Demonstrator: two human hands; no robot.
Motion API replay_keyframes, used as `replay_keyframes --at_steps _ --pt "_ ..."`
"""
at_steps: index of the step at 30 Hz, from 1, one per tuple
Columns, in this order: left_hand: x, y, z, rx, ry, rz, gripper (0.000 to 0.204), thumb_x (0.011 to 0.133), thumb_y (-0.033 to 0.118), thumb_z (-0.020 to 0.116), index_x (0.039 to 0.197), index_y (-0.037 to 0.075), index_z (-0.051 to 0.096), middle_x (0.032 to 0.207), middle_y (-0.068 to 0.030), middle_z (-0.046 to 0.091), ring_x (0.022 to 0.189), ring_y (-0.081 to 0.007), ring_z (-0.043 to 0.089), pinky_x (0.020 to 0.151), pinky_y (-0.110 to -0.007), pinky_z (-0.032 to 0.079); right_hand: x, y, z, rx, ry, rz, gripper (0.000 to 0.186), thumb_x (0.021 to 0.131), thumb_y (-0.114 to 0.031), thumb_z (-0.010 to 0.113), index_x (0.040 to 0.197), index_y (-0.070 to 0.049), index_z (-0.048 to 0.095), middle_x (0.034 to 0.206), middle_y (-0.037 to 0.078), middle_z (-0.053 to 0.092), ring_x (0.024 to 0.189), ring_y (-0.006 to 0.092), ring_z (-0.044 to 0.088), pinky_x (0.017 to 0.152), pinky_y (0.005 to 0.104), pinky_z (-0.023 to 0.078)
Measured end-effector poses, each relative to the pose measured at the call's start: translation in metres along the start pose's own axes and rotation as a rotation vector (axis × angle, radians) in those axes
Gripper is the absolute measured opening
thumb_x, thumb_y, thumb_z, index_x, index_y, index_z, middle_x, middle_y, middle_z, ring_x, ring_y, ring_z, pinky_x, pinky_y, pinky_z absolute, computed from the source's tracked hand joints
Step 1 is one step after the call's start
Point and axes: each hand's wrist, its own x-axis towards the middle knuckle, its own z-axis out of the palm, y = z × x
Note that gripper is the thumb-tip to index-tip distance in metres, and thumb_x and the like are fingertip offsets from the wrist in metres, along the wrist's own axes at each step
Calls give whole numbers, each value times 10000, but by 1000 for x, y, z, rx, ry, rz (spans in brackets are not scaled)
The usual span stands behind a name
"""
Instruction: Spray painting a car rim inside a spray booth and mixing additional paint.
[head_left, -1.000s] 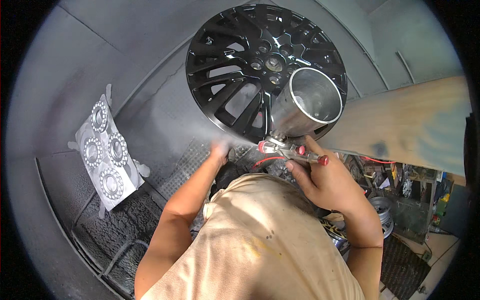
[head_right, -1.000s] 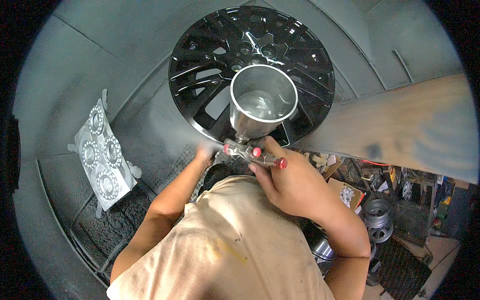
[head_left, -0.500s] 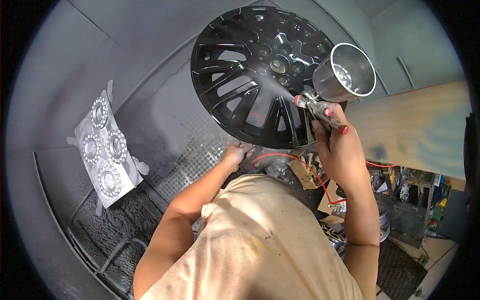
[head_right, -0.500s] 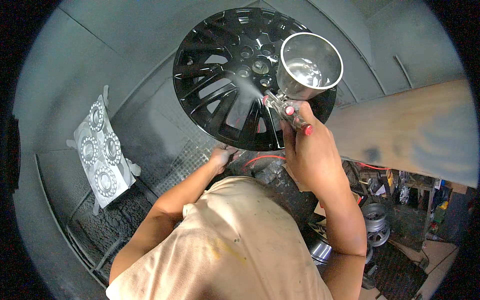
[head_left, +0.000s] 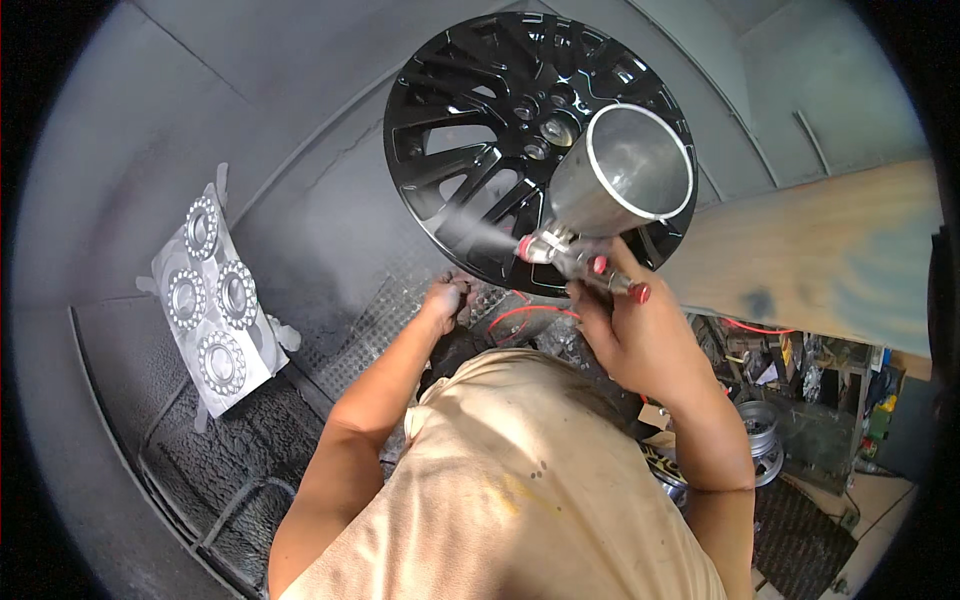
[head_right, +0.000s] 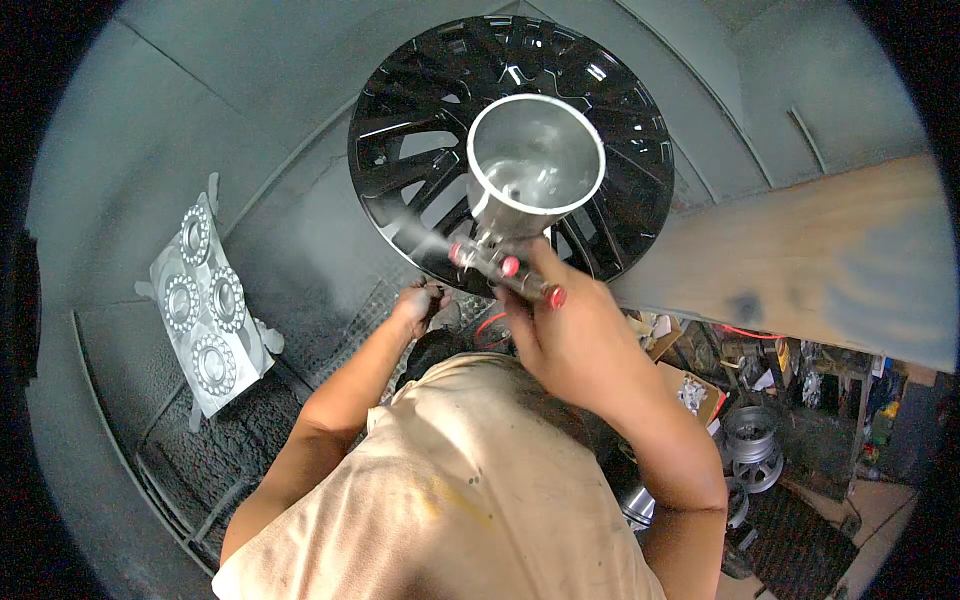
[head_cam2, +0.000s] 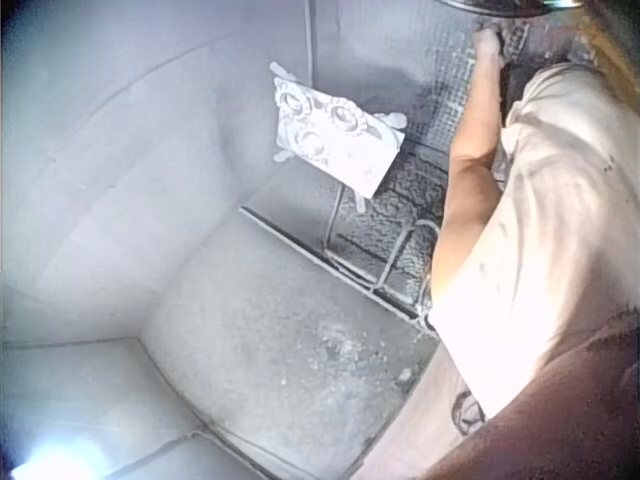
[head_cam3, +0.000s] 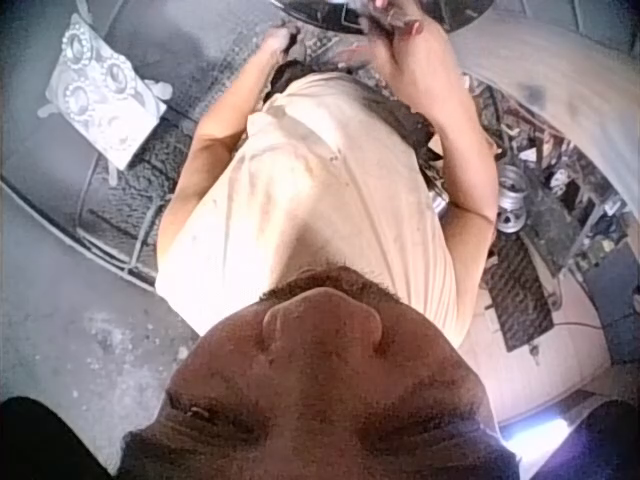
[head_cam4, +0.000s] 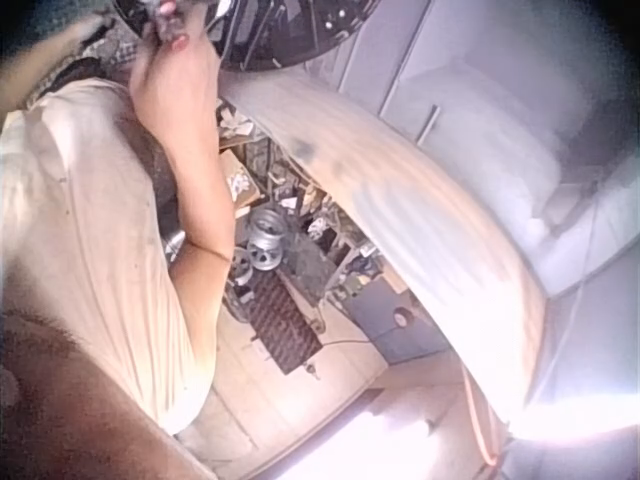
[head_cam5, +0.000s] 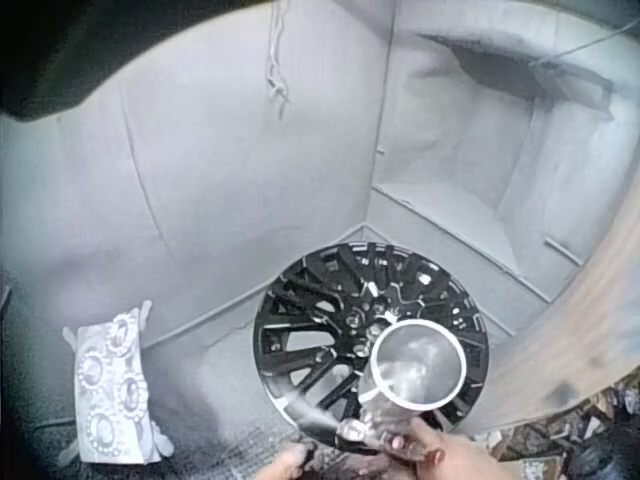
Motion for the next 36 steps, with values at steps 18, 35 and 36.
replay_keyframes --at_steps 18,35,36 --pt "12 30 -5 -51 168 162 229 1037 202 562 1202 44 575 986 -32 633 798 -122 599 679 -251 550 23 -10 1 163 -61 -65 186 914 -14 588 1090 22 539 948 256 596 863 479 602 726 495 474" --pt "61 81 -58 395 56 26 258 967 77 404 1059 18 637 928 -114 668 771 -226 624 637 -349 514 39 54 -83 -342 464 139 222 980 -108 570 1165 11 533 948 292 659 937 495 630 775 495 501" --pt "69 99 -65 304 150 89 252 984 101 407 1060 32 637 920 -91 649 805 -221 610 686 -348 522 36 57 -87 -370 471 141 219 981 -103 565 1164 13 534 950 296 656 940 501 622 781 498 498"
